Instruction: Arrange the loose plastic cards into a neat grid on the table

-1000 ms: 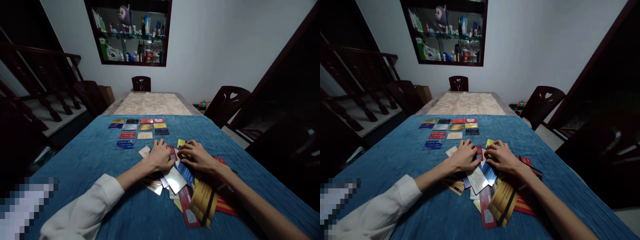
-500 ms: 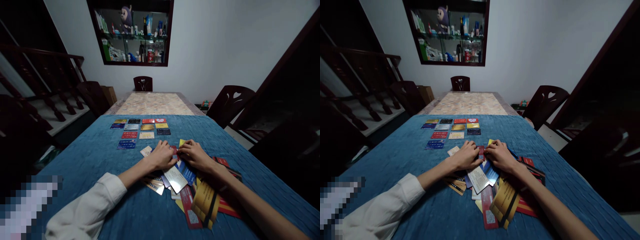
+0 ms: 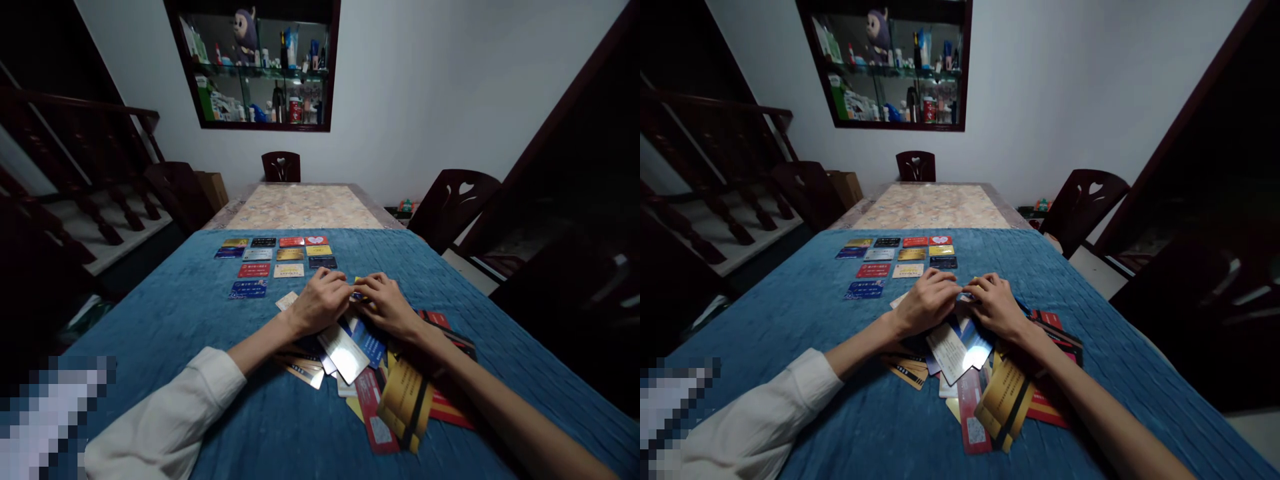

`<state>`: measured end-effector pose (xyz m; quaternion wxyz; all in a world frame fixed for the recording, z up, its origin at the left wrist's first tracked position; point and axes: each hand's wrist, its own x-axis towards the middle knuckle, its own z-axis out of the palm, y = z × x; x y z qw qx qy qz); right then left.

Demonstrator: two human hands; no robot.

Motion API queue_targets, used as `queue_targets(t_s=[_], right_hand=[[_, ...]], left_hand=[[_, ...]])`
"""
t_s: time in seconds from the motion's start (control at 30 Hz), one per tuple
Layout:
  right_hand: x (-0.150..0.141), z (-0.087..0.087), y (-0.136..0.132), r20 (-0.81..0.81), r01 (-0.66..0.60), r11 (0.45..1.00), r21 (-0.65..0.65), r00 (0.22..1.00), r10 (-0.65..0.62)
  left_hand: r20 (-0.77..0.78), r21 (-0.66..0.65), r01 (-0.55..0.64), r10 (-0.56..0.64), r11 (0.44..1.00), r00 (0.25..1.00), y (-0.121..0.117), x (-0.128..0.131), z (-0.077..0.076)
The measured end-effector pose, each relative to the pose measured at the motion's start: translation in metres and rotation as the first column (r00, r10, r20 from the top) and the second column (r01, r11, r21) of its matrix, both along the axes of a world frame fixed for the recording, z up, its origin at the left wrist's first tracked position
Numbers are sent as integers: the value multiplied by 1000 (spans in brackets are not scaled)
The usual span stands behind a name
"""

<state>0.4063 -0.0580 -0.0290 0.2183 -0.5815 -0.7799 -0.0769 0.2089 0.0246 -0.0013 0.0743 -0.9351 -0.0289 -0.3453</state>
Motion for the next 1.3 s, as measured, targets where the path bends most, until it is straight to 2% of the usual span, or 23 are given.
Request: queue_targets(t_s=[0.07, 0.17, 0.33, 0.57, 0.83, 1.03, 1.3], right_hand=[[1, 1, 0, -37, 1, 1000, 13, 999, -1], [6, 2, 2, -132, 5, 1000, 30, 991, -1], [16, 2, 4, -252, 44, 998, 52, 967, -30], [15, 5, 2, -307, 53, 995, 84, 951, -25], [12, 8, -1, -359, 6, 998, 69, 933, 19], [12, 7, -2, -355, 8, 999, 50, 935, 11], [11, 9, -1, -423, 25, 995, 97, 906, 19]], left_hand=[[100, -154, 36, -21, 987, 995, -1, 0, 1], [195, -346, 64, 6, 936, 981, 1, 0, 0], [250, -483, 49, 84, 874, 965, 9, -1, -7], [127, -559, -63, 160, 827, 979, 17, -3, -14], [28, -631, -127, 186, 766, 982, 25, -3, -19], [-51, -609, -182, 191, 772, 980, 26, -4, -21], [-119, -592, -221, 187, 775, 975, 22, -4, -19]])
